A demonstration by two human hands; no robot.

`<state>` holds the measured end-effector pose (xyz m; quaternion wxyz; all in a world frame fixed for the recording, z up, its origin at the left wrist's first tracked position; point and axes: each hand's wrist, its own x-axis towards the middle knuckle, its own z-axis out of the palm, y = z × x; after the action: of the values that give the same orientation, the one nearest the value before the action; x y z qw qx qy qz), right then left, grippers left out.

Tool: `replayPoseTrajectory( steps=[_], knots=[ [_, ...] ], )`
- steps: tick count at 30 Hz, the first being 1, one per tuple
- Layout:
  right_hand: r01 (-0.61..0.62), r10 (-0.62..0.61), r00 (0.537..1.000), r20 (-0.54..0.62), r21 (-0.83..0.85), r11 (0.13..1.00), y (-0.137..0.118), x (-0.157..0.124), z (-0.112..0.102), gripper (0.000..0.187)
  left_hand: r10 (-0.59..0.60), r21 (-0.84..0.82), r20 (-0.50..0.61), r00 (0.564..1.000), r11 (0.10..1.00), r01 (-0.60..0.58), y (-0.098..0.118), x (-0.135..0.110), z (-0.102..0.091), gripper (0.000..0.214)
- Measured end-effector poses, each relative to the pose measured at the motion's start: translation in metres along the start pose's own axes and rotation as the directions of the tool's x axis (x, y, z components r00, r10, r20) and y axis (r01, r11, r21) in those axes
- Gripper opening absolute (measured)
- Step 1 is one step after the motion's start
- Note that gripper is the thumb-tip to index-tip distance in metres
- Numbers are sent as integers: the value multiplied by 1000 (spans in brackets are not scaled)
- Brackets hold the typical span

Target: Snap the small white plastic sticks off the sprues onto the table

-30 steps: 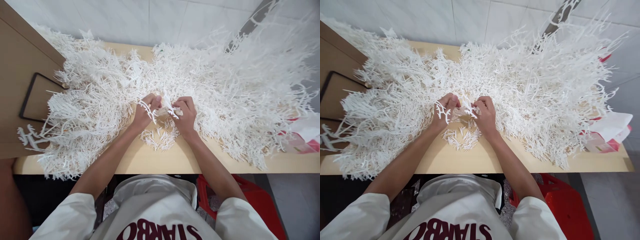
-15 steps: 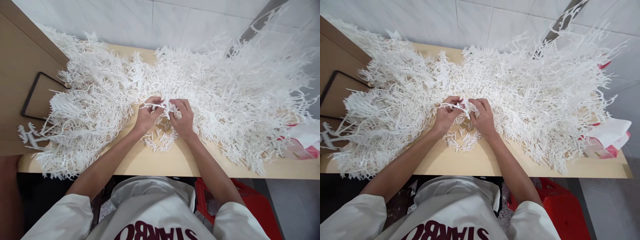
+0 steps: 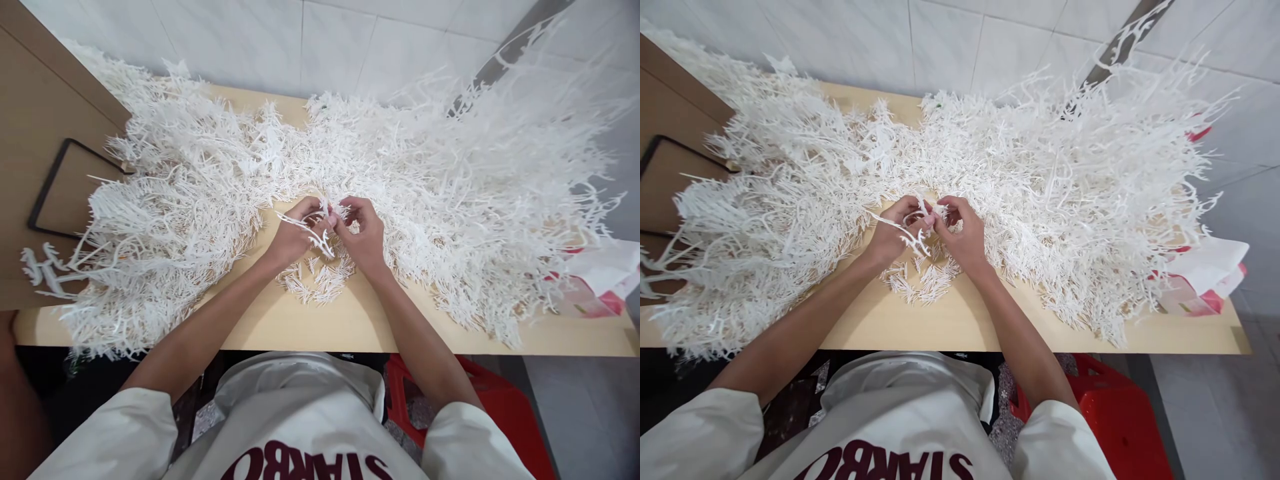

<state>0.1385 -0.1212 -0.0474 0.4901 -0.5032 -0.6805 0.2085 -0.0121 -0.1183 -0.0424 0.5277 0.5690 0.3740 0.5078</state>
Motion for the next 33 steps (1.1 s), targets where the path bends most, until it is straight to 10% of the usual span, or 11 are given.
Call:
replayPoseTrajectory(
  steps=[9,33],
  knots=[
    [-213,177,973,148,278,937,-3,1,0,27,48,25,-76,996,999,-46,-9,2,-6,24],
    [-175,147,981,124,249,953,-2,0,2,24,29,246,22,999,969,-34,3,-2,-1,33]
  ],
)
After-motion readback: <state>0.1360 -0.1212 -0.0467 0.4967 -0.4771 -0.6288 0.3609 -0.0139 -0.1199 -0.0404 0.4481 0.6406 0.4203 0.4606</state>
